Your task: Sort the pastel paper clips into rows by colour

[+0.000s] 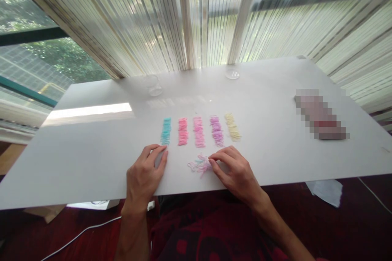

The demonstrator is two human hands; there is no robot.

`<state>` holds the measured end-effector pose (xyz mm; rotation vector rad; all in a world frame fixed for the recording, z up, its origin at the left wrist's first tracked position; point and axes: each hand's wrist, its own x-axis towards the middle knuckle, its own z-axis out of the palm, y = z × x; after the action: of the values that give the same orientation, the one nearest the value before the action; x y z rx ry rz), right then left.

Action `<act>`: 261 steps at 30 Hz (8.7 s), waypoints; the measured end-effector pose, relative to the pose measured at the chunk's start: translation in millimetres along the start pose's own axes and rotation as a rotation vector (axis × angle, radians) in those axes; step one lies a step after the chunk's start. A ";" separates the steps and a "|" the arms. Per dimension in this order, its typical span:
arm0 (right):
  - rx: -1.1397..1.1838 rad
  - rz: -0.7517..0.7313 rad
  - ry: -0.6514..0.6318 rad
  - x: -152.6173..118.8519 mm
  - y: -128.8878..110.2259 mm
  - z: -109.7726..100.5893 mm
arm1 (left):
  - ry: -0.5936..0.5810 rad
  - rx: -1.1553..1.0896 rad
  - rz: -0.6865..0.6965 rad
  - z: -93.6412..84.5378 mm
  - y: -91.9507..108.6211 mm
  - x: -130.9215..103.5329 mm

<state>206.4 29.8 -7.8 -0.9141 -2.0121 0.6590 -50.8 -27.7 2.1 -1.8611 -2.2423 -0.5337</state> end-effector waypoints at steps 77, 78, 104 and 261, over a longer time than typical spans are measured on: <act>0.076 -0.125 -0.119 -1.0 -1.2 0.7 | -0.212 -0.645 0.324 -6.5 45.7 -11.6; 0.076 -0.125 -0.118 -1.1 -1.0 0.9 | -0.206 -0.648 0.328 -6.5 45.8 -11.7; -0.328 -0.028 0.070 -4.6 41.2 -58.7 | -0.144 -0.659 0.304 2.7 38.8 -13.6; -0.158 -0.051 -0.124 -11.3 -3.0 -8.4 | -0.189 -0.538 0.365 -1.2 59.8 -15.7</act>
<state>217.0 20.1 -6.3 -0.9297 -2.2160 0.5456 10.6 -33.3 7.1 -2.6053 -1.9056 -1.0000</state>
